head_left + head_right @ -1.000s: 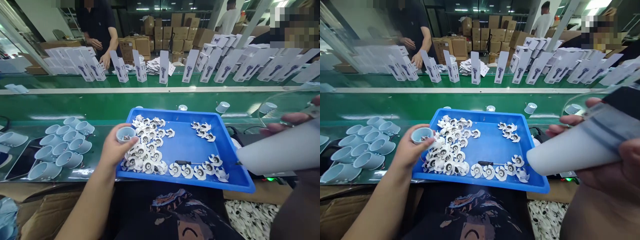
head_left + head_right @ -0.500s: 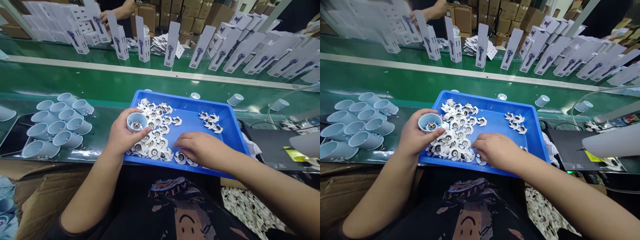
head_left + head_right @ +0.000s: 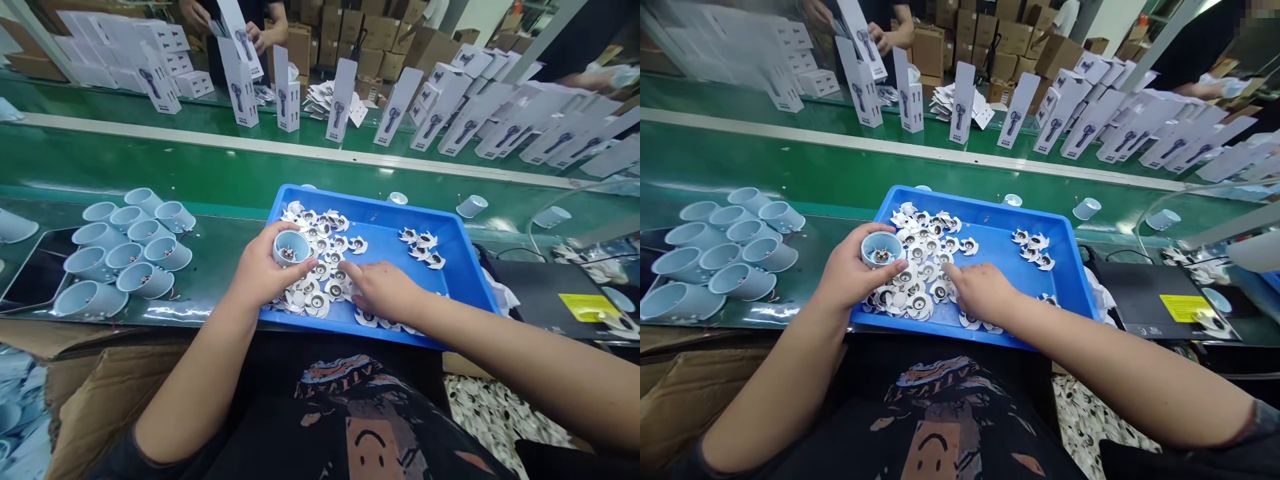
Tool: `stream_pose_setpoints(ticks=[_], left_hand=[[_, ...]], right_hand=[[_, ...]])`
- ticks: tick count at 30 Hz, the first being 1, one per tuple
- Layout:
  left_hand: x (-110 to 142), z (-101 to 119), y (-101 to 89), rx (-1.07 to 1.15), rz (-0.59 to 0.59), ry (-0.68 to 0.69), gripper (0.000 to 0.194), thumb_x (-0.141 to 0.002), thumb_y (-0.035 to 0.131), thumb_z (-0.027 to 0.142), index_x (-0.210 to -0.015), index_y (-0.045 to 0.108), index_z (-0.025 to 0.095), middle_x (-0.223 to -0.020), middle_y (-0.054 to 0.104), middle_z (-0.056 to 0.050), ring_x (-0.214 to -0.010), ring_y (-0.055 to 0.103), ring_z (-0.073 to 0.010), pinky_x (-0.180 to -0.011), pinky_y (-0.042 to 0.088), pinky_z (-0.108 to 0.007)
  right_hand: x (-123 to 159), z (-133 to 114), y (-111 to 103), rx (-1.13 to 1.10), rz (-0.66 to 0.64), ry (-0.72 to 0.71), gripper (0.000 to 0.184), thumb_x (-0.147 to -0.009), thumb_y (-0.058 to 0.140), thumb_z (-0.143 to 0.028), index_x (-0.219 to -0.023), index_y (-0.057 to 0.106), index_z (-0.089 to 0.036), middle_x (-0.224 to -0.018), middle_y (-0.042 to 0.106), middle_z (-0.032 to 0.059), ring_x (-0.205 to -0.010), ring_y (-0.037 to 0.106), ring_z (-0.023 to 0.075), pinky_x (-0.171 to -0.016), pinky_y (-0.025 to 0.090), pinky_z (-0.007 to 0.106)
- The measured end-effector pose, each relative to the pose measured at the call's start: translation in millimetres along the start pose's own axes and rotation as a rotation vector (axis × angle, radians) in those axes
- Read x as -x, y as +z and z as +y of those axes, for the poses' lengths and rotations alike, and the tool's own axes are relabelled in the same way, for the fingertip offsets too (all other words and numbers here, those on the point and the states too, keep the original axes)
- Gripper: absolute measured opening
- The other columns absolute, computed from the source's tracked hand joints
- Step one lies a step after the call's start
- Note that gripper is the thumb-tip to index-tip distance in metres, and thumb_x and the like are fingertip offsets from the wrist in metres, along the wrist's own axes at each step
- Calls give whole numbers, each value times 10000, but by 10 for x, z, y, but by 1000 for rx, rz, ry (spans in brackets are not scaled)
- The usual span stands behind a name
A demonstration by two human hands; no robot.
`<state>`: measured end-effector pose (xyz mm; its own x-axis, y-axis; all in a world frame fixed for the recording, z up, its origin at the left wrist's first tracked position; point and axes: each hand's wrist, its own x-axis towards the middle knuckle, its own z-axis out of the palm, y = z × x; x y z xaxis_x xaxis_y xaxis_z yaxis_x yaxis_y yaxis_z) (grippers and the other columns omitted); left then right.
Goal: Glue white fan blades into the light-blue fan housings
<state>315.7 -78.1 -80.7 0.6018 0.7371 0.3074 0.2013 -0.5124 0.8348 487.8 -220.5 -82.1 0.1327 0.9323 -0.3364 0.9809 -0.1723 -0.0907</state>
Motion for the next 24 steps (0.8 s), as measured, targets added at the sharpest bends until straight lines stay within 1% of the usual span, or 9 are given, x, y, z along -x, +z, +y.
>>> stream_pose_setpoints(ticks=[3,5,8,11,13,16,18,21,24], left_hand=[[-3,-41,10,36,35,-3,503,-620,810,439,-1042,639,227,-957,690,-22,-784,648,-202,-737,525,-336],[24,-72,-1,81,130,23,558,-622,815,454,-1090,614,226,-1000,682,-33,-813,654,-211,-760,531,-349],[135,-50,-29,85,185,107,679,-606,841,442,-1186,554,237,-1114,667,-54,-917,668,-238,-839,532,-382],[299,96,-5,-40,-4,202,674,-615,861,384,-1199,551,255,-1124,686,-44,-972,677,-244,-867,533,-384],[393,226,54,-124,-127,293,581,-663,840,342,-1169,571,251,-1105,705,-39,-989,679,-242,-870,530,-386],[468,381,160,-173,-192,421,449,-740,779,334,-1131,587,224,-1041,725,-47,-939,687,-238,-831,527,-400],[488,426,208,-185,-187,461,331,-785,717,334,-1069,600,209,-960,726,-43,-863,685,-233,-770,525,-400],[508,428,233,-233,-155,488,249,-786,663,292,-1001,600,184,-907,717,-55,-834,677,-245,-755,524,-422],[533,418,240,-275,-124,527,229,-764,633,256,-972,584,171,-888,711,-69,-825,675,-250,-756,534,-423]], right_hand=[[15,80,-1,-99,73,106,343,-831,619,-87,-1172,587,-114,-938,615,71,-936,597,246,-934,443,491],[74,154,-76,-240,153,150,277,-784,610,-93,-1060,618,-108,-918,600,96,-888,584,248,-902,441,478],[254,203,-252,-587,256,110,329,-786,553,-292,-1070,593,-131,-904,586,110,-757,566,211,-760,471,385],[436,114,-337,-971,258,-19,493,-779,385,-514,-1066,524,-137,-797,556,77,-613,525,162,-603,468,315],[493,4,-304,-1144,245,-93,496,-762,342,-543,-1012,496,-143,-720,530,51,-559,501,148,-557,460,300],[511,-155,-213,-1279,281,-160,415,-774,431,-514,-988,498,-165,-740,552,35,-589,521,136,-572,463,278],[537,-237,-190,-1222,395,-207,308,-783,549,-398,-995,544,-175,-824,584,30,-677,546,126,-650,466,268],[627,-327,-229,-804,629,-302,204,-809,593,-163,-1011,624,-151,-928,614,42,-820,562,140,-759,460,288],[695,-393,-287,-507,655,-299,205,-824,610,-98,-1020,667,-120,-967,583,72,-885,552,186,-794,476,345]])
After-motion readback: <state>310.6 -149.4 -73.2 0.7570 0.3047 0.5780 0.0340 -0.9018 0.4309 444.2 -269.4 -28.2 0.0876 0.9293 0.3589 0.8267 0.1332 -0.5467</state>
